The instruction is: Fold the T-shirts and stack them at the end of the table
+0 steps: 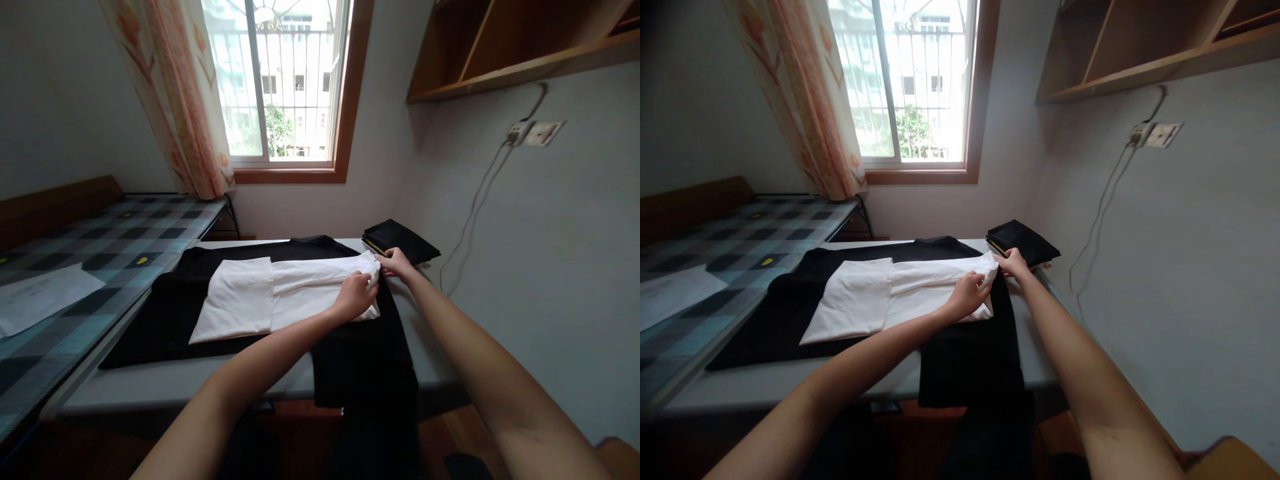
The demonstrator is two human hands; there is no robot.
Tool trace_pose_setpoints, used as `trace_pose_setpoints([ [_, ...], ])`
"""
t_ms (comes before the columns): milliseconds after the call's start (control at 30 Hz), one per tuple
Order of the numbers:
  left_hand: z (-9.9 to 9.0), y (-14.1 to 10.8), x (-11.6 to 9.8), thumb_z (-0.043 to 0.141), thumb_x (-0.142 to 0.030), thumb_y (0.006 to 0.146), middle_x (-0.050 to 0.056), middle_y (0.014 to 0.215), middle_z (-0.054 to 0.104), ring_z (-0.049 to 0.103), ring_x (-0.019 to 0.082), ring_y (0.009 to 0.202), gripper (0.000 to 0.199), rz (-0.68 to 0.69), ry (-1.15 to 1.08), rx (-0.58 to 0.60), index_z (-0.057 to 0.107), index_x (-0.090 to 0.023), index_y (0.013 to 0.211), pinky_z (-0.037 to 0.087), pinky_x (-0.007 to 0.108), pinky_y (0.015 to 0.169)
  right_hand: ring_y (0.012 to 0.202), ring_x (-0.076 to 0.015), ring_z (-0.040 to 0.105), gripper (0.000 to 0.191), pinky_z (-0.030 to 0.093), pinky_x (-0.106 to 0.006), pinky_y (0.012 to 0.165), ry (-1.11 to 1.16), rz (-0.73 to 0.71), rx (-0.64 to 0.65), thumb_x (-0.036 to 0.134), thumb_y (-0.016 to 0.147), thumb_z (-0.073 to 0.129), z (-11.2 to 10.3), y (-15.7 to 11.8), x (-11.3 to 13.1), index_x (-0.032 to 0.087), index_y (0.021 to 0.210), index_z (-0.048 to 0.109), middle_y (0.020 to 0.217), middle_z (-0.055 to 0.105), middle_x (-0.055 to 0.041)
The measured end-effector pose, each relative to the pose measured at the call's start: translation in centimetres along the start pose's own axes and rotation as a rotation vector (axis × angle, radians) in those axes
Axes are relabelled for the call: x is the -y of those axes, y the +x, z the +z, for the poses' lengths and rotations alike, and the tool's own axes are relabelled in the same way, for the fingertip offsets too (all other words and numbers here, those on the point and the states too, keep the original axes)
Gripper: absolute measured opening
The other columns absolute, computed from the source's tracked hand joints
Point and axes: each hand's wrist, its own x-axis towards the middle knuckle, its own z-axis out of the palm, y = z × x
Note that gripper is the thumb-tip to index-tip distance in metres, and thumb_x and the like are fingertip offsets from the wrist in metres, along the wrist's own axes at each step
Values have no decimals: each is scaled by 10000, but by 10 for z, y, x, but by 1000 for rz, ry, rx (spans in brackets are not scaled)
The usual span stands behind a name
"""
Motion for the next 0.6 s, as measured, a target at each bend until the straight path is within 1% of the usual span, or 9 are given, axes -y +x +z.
trace_pose_setpoints([
  [67,5,-2,-1,598,-227,814,44,857,633,584,166,761,131,32,-53,3,685,-149,872,473,276,767,769,-207,646,536,547,-300,577,-90,-38,-8,346,724,737,6,7,5,148,1160,496,1058,631,-152],
  [167,10,-3,1,624,-198,779,31,851,646,580,147,716,200,45,-176,10,685,-147,963,479,266,743,933,-232,634,543,541,-295,711,-174,-130,-28,241,651,773,13,14,13,147,1128,531,1118,620,-146],
  [233,9,-3,2,627,-186,771,11,802,628,568,131,677,238,15,-261,4,671,-148,1002,480,256,711,947,-220,627,537,524,-289,769,-182,-193,-31,152,619,753,15,16,20,153,1114,544,1093,632,-118],
  [267,6,-4,2,627,-179,766,-3,771,607,560,125,666,269,0,-298,-5,658,-153,1032,478,248,694,915,-210,631,540,520,-287,765,-171,-215,-29,123,614,733,15,17,25,155,1119,545,1063,639,-106],
  [400,-17,-17,0,591,-129,761,-53,740,496,514,86,619,505,-9,-417,-89,523,-212,1254,469,205,643,672,-156,605,642,501,-261,610,-69,-281,30,93,629,663,14,13,60,140,1244,485,927,645,-75],
  [467,-34,-29,1,556,-116,780,-52,772,466,485,71,602,585,-6,-463,-135,447,-254,1338,475,190,624,630,-135,581,678,482,-244,578,-51,-361,88,94,638,645,20,6,86,154,1287,461,909,641,-56],
  [500,-43,-37,2,543,-122,795,-41,799,463,484,71,615,562,-3,-484,-150,458,-260,1333,485,190,618,634,-132,578,667,478,-241,585,-76,-398,95,90,635,644,27,1,99,157,1277,477,901,641,-49],
  [533,-51,-45,5,532,-137,811,-24,832,466,495,76,644,484,1,-507,-151,515,-249,1282,500,195,619,660,-136,585,649,478,-238,612,-115,-445,103,82,629,646,35,-5,111,155,1257,498,892,644,-45],
  [600,-65,-62,14,520,-179,838,18,899,476,527,95,717,256,-14,-555,-130,652,-188,1058,540,223,642,747,-153,606,617,475,-239,692,-198,-565,108,72,630,647,60,-21,131,158,1230,531,887,658,-41],
])
